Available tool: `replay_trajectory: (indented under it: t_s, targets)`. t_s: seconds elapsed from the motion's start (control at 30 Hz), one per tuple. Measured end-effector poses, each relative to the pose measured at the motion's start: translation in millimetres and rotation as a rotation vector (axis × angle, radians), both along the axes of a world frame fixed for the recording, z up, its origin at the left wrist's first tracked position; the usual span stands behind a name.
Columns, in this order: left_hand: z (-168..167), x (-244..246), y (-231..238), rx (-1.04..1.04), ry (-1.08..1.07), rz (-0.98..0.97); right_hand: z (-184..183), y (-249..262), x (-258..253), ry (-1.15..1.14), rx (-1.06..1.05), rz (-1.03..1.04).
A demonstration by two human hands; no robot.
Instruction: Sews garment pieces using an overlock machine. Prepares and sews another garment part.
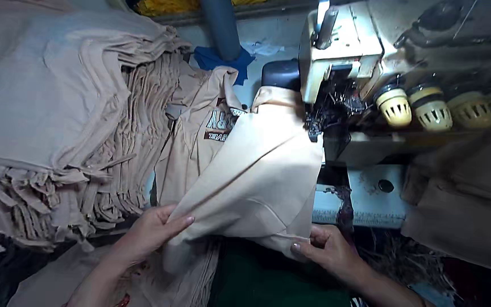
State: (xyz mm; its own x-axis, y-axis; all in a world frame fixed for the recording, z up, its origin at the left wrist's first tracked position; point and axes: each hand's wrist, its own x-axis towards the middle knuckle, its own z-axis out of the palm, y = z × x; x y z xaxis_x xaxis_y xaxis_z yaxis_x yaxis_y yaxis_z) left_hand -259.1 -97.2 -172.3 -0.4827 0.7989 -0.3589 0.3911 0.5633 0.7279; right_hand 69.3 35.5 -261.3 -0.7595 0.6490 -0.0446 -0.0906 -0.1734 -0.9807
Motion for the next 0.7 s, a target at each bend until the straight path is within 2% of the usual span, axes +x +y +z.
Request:
replay_trajectory:
  t_s: [0.03, 0.1, 0.13, 0.17, 0.23, 0.3, 0.37, 0.43, 0.47, 0.53, 0.6, 0.7]
  targets:
    - [0.5, 7.5, 0.9, 0.035, 0.23, 0.007, 1.7, -0.7, 2.6, 0.016, 0.013, 0.013]
    - [4.1, 35.8, 7.6, 0.26, 0.578, -0.006, 3.6, -2.3, 7.0, 0.065, 0.063, 0.044]
    - [5.7, 55.8, 14.2, 0.399, 0.673, -0.052, 3.9, -3.3, 7.8, 0.095, 0.106, 0.055]
    - [4.6, 78.8, 20.4, 0.519, 0.676, -0.118, 4.4, -4.6, 7.8, 0.123, 0.151, 0.061]
    - [-10.6, 124.0, 30.2, 0.625, 0.587, -0.271, 7.9, -6.6, 6.7, 0.165, 0.216, 0.085]
    - [-33.4, 148.8, 37.9, 0.666, 0.48, -0.263, 10.2, -8.4, 4.7, 0.196, 0.252, 0.101]
    - [-33.2, 151.4, 49.3, 0.678, 0.198, -0.033, 10.6, -6.4, 3.2, 0.207, 0.25, 0.127]
    - [-11.5, 139.5, 60.0, 0.64, -0.089, 0.216, 12.2, -4.8, 4.1, 0.201, 0.208, 0.164]
    - [1.3, 132.5, 63.1, 0.662, -0.149, 0.258, 13.3, -3.8, 5.3, 0.196, 0.19, 0.179]
    - [25.7, 124.3, 61.8, 0.711, -0.078, 0.139, 14.6, -1.6, 6.7, 0.204, 0.159, 0.196]
    - [42.6, 128.2, 53.1, 0.671, 0.094, -0.158, 15.6, -1.1, 8.6, 0.211, 0.155, 0.2]
    - [36.8, 151.9, 49.4, 0.618, 0.194, -0.542, 14.9, -0.3, 14.2, 0.217, 0.172, 0.185]
